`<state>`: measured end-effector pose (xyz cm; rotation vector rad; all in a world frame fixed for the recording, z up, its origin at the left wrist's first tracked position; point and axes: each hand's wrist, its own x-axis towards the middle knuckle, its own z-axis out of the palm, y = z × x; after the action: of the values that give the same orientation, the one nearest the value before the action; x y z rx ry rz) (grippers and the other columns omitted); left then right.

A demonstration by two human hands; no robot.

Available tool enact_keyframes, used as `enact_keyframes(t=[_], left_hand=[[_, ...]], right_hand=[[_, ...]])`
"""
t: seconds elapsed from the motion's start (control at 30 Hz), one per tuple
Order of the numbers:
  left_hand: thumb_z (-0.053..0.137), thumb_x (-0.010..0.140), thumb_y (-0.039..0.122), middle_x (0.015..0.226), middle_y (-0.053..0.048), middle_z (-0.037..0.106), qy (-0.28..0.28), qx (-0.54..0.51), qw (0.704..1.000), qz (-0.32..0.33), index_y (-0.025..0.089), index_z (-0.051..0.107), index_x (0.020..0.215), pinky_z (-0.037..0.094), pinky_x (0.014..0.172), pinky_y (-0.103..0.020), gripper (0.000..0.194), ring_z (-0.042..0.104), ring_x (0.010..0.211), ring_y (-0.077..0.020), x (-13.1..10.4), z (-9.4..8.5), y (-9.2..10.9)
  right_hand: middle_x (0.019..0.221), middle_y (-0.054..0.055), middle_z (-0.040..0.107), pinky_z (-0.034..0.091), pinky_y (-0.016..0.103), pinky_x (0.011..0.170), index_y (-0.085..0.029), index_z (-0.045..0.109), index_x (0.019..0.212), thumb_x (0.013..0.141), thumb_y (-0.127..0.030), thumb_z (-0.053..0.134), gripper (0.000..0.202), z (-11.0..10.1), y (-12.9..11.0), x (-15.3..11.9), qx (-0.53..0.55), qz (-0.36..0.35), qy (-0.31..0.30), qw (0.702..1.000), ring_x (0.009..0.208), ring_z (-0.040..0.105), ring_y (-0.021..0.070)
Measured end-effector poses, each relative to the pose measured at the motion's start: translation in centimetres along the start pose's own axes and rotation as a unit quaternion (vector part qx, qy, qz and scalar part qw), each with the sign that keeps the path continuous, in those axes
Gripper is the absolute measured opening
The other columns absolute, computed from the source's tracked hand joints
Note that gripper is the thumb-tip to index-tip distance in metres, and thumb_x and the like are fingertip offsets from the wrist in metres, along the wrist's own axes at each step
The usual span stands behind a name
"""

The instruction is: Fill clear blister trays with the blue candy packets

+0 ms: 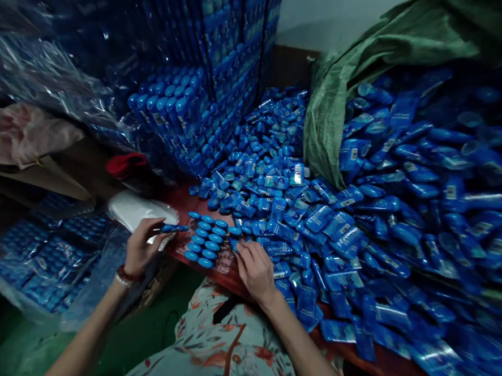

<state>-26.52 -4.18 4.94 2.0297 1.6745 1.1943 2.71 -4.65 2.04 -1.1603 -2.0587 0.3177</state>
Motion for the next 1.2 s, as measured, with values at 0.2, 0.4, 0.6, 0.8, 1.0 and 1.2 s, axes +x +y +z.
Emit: enact_keyframes(t=[0.2,0.4,0.6,0.8,1.0,1.2], left_hand=[[0.04,0.092,0.014,0.107,-0.01,0.058,-0.07,0.072,0.988,0.119,0.02,0.053,0.12,0.053,0.084,-0.03,0.031,0.06,0.098,-0.0156,0.2,2.9,-1.7],[0.038,0.093,0.013,0.109,-0.011,0.061,-0.118,0.047,0.968,0.216,0.021,0.05,0.126,0.054,0.081,-0.029,0.036,0.059,0.1,-0.0156,1.7,3.0,-2.8],[0.036,0.094,0.014,0.104,-0.013,0.063,-0.172,0.085,0.939,0.287,0.016,0.054,0.119,0.052,0.078,-0.028,0.031,0.06,0.094,-0.0162,3.5,2.6,-2.3],[0.035,0.094,0.017,0.107,-0.011,0.062,-0.195,0.117,0.937,0.264,0.019,0.056,0.117,0.05,0.079,-0.031,0.031,0.057,0.096,-0.0163,3.6,3.0,-2.1],[0.038,0.092,0.02,0.108,-0.01,0.056,-0.104,0.043,0.985,0.132,0.021,0.058,0.117,0.047,0.083,-0.033,0.033,0.054,0.096,-0.0167,4.2,2.8,-2.2],[0.056,0.083,0.036,0.111,-0.017,0.056,-0.169,0.225,0.955,-0.091,0.008,0.054,0.119,0.041,0.091,-0.042,0.046,0.051,0.105,-0.0295,11.0,5.4,-4.1]], right_hand=[[0.085,0.008,0.061,0.049,0.032,0.07,-0.014,0.061,0.106,0.091,-0.013,0.042,0.025,-0.1,0.6,2.0,-0.107,-0.041,-0.109,0.987,0.081,0.053,0.0191],[0.084,0.009,0.057,0.045,0.031,0.066,-0.013,0.061,0.103,0.089,-0.007,0.041,0.025,-0.8,0.2,3.7,-0.208,-0.106,-0.196,0.952,0.079,0.049,0.0205],[0.081,0.008,0.059,0.042,0.032,0.067,-0.016,0.062,0.091,0.085,-0.005,0.047,0.019,-0.9,-1.1,5.7,-0.261,-0.152,-0.29,0.908,0.078,0.051,0.0206],[0.083,0.01,0.061,0.04,0.032,0.066,-0.014,0.063,0.1,0.087,-0.009,0.048,0.02,-0.2,-1.1,5.4,-0.281,-0.144,-0.272,0.909,0.082,0.052,0.0217],[0.09,0.008,0.061,0.038,0.03,0.065,-0.019,0.056,0.123,0.093,-0.025,0.046,0.032,-1.8,-1.4,4.5,-0.271,-0.068,-0.12,0.953,0.078,0.05,0.0184],[0.1,0.009,0.059,0.038,0.032,0.072,-0.022,0.063,0.11,0.089,-0.013,0.046,0.029,0.5,0.3,13.8,-0.249,-0.111,-0.21,0.939,0.095,0.048,0.023]])
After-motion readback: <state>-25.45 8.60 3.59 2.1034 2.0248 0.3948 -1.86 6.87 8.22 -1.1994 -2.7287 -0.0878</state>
